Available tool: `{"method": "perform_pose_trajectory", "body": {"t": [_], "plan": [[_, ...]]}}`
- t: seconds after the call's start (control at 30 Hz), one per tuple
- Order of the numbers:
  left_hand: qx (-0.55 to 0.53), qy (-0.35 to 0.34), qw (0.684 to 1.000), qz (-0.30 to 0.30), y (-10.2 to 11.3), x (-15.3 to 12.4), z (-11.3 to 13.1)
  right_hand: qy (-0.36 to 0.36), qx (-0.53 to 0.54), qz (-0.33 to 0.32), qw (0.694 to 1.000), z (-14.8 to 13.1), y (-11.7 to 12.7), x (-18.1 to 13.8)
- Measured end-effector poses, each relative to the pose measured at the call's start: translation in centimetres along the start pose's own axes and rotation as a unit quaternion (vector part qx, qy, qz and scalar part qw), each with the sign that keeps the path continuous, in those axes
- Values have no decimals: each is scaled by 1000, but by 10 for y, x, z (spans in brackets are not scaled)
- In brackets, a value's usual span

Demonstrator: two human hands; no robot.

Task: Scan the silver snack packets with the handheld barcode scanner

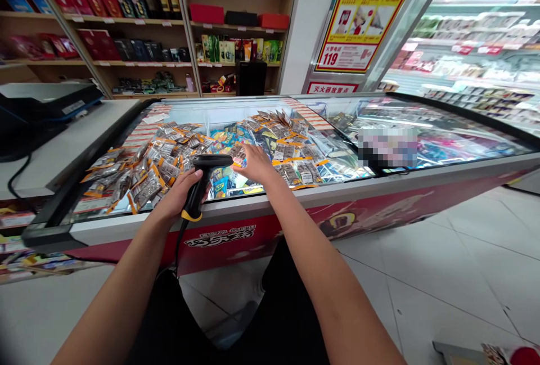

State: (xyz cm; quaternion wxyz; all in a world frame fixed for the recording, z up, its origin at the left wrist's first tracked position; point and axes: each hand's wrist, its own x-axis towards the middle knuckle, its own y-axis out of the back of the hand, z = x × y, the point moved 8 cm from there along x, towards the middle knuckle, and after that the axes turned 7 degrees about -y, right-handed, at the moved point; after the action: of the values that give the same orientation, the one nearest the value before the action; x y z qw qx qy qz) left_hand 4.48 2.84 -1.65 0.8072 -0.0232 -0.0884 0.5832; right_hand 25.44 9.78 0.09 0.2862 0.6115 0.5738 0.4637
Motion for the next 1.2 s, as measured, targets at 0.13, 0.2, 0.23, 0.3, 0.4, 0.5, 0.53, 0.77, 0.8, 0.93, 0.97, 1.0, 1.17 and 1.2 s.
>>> {"method": "perform_pose_trajectory", "body": {"t": [0.13,0.2,0.23,0.3,0.4,0.5,0.53,0.77,0.8,0.93,0.97,1.0,1.17,1.2], "plan": [[5,-1,1000,-12,-2,0,1,-7,25,-7,1000,5,-2,2],[18,-2,1000,-22,-3,0,2,-7,26,-9,1000,8,-4,3],[26,-2,999,-27,-4,0,2,-8,25,-11,1000,9,-6,4],[38,-6,999,-37,-6,0,4,-10,23,-14,1000,13,-9,5],[40,-11,998,-47,-8,0,5,-5,21,-16,1000,15,-11,6],[35,-13,998,-48,-8,-1,5,-5,17,-16,1000,14,-9,5],[27,-12,999,-37,-6,-1,4,-6,15,-16,1000,13,-8,5],[-19,-5,1000,12,-1,0,2,72,70,-14,995,-22,-11,10],[-18,-1,1000,9,-1,0,2,115,75,-28,990,-34,-14,9],[-6,4,1000,6,-1,-2,2,174,52,-33,983,-51,-7,2],[0,3,1000,5,0,-3,2,149,32,-1,988,-45,3,2],[5,2,1000,4,1,-3,1,106,9,41,993,-34,14,1],[29,3,999,-14,1,-4,0,-185,-82,131,970,50,55,-17],[32,3,999,-15,1,-4,0,-195,-98,108,970,58,54,-19]]}}
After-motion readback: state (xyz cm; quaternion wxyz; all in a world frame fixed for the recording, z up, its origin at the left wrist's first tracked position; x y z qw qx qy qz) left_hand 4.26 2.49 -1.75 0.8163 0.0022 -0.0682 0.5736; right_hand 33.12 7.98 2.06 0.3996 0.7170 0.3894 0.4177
